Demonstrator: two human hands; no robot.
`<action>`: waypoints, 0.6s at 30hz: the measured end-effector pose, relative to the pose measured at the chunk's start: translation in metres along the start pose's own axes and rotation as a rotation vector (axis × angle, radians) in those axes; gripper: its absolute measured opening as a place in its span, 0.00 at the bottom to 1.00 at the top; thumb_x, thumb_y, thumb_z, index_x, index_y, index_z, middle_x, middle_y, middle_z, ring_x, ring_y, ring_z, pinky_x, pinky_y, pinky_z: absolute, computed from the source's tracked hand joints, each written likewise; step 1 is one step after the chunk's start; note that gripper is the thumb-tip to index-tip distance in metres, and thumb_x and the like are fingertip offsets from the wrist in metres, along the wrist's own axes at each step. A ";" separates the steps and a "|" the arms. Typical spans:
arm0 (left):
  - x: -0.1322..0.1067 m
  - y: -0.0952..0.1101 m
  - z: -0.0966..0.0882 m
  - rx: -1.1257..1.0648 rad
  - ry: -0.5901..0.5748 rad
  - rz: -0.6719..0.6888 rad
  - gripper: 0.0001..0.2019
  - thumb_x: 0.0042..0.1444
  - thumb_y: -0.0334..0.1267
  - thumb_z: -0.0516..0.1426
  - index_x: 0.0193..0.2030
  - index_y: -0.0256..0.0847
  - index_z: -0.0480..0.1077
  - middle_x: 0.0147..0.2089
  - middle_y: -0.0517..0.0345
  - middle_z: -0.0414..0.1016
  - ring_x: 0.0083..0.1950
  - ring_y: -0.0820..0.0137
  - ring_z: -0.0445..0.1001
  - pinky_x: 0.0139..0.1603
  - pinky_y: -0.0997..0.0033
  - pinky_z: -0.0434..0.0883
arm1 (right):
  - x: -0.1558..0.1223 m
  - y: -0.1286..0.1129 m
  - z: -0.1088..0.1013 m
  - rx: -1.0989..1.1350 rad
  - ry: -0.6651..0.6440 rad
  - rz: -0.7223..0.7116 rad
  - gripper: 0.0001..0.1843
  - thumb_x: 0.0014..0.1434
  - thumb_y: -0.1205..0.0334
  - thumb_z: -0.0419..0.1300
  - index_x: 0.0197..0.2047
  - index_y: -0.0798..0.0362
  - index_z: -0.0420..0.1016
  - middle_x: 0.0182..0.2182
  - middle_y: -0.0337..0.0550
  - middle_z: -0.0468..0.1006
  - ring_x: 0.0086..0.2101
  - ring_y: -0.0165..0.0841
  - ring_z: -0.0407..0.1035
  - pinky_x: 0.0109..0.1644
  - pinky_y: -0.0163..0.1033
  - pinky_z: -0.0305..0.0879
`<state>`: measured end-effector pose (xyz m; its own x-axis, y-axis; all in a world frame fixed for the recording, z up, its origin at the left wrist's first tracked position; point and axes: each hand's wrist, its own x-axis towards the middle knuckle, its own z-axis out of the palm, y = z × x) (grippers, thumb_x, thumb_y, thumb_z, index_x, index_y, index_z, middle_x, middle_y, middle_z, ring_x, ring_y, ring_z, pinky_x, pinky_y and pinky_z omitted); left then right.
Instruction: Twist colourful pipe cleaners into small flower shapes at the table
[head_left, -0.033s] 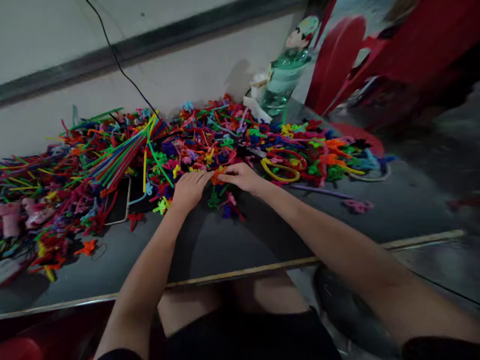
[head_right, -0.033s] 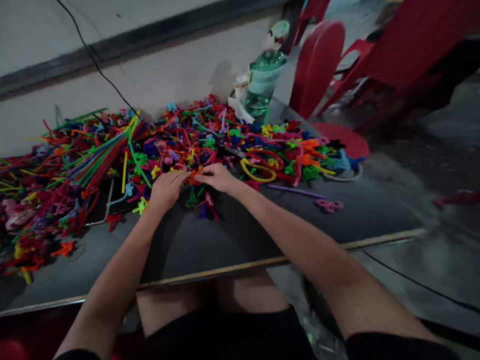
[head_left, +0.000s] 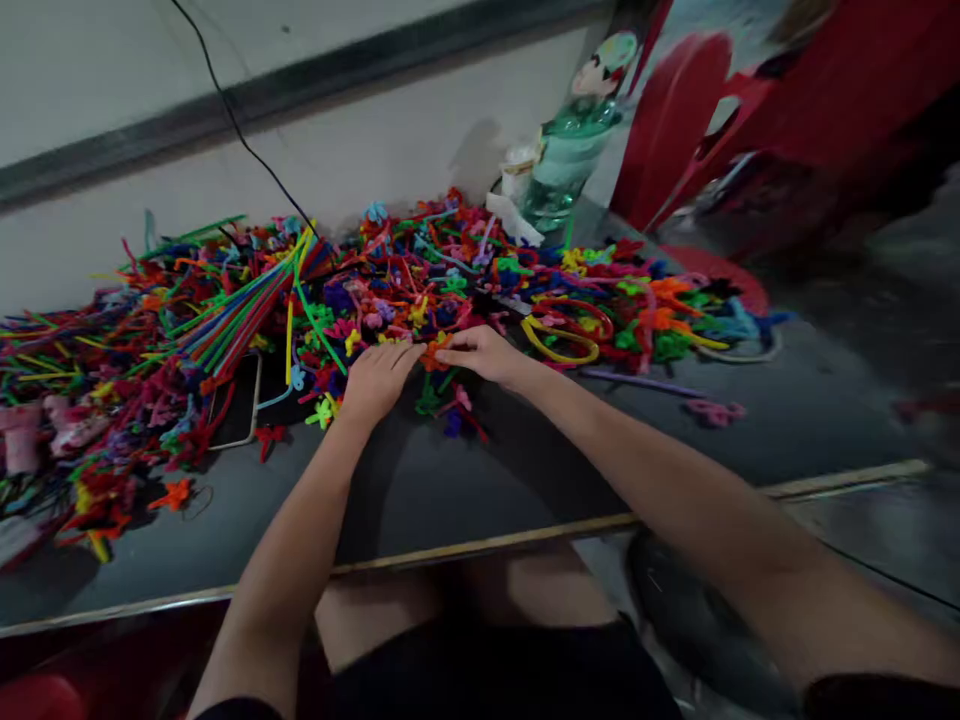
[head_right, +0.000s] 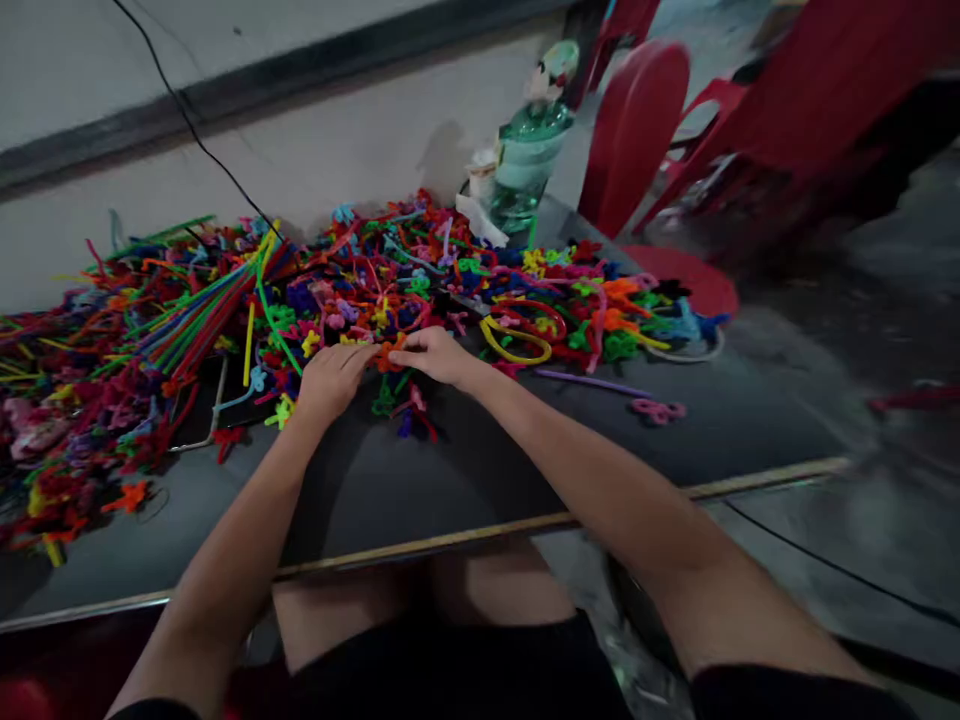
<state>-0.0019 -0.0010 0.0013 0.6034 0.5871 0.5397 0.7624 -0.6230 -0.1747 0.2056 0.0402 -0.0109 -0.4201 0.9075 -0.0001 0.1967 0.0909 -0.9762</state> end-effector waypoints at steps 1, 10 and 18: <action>-0.001 -0.001 -0.002 -0.013 -0.020 0.018 0.14 0.65 0.30 0.50 0.53 0.40 0.72 0.47 0.50 0.80 0.47 0.66 0.78 0.44 0.66 0.73 | 0.000 0.000 0.000 0.020 -0.015 0.006 0.22 0.42 0.43 0.68 0.27 0.57 0.79 0.26 0.44 0.78 0.28 0.31 0.69 0.37 0.40 0.65; 0.001 0.001 -0.016 0.125 0.089 0.241 0.11 0.64 0.28 0.51 0.49 0.38 0.72 0.41 0.54 0.80 0.39 0.70 0.77 0.37 0.72 0.71 | 0.000 -0.004 -0.008 0.034 -0.207 -0.006 0.21 0.42 0.44 0.69 0.30 0.56 0.81 0.27 0.42 0.79 0.29 0.31 0.69 0.38 0.39 0.64; 0.006 0.006 -0.018 0.128 -0.060 0.199 0.09 0.65 0.28 0.49 0.42 0.39 0.71 0.33 0.56 0.76 0.35 0.71 0.74 0.32 0.72 0.64 | -0.002 -0.003 -0.004 -0.103 -0.227 -0.110 0.21 0.49 0.44 0.64 0.30 0.57 0.79 0.27 0.44 0.79 0.28 0.31 0.69 0.35 0.38 0.64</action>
<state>0.0022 -0.0102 0.0185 0.7544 0.4916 0.4351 0.6485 -0.6608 -0.3779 0.2093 0.0400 -0.0069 -0.6294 0.7757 0.0452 0.2230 0.2360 -0.9458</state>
